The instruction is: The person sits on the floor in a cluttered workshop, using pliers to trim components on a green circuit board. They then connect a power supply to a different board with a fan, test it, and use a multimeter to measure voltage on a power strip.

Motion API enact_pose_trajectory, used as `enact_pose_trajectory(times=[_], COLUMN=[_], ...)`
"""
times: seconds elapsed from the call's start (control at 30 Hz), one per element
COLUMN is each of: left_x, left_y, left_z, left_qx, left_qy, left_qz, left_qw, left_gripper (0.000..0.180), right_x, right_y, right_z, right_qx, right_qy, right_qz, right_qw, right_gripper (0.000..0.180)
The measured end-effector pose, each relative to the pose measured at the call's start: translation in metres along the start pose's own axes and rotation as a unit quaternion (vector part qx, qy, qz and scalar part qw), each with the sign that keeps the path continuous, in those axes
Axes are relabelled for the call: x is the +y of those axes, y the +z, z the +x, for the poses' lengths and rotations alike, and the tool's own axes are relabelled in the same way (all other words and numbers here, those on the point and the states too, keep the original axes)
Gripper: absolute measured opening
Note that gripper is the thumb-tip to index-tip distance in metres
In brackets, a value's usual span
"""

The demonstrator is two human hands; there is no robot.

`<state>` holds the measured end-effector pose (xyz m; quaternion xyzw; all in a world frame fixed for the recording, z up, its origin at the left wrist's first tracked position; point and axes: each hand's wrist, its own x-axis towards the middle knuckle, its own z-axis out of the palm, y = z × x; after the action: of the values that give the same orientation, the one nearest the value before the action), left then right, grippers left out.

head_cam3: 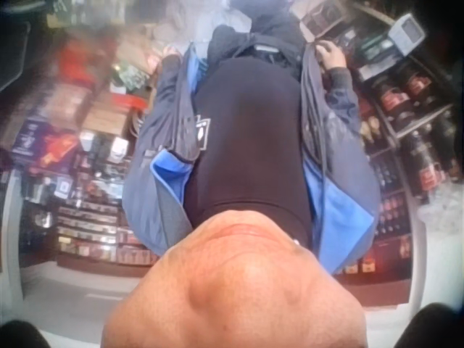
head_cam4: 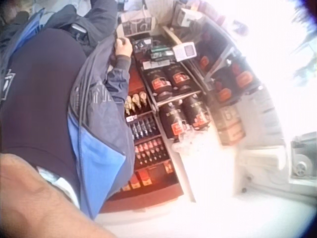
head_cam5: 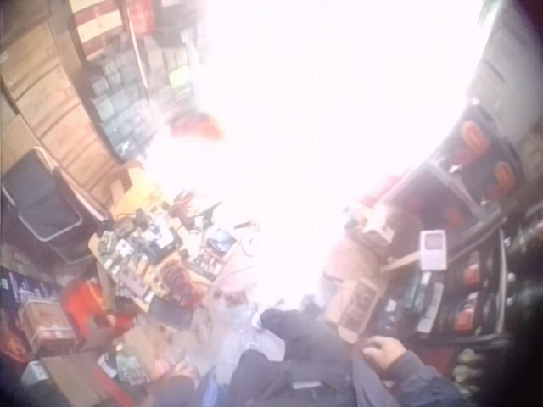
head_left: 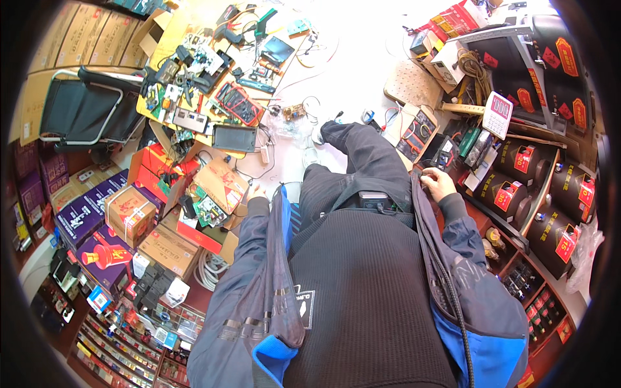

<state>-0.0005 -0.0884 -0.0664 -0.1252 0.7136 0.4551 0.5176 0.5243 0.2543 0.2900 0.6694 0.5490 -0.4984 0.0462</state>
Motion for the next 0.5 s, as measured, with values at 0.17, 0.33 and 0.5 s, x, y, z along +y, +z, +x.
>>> enact_pose_trajectory(times=[0.17,0.33,0.5], left_x=[0.053,0.1,0.145], left_y=[0.055,0.114,0.222], left_z=[0.005,-0.003,-0.039], left_qx=[-0.074,-0.108,0.072], left_qy=[0.078,0.097,0.252], left_qz=[-0.01,0.055,0.563], left_qw=[0.994,0.988,0.784], left_gripper=[0.038,0.011,0.052], right_x=[0.011,0.018,0.0], right_y=[-0.037,-0.092,-0.162], right_z=[0.052,0.144,0.275], right_qx=[0.045,0.125,0.138], right_qy=[-0.033,-0.057,0.009], right_qz=[0.035,0.015,0.026], right_qw=[0.998,0.99,0.99], right_gripper=[0.023,0.024,0.027])
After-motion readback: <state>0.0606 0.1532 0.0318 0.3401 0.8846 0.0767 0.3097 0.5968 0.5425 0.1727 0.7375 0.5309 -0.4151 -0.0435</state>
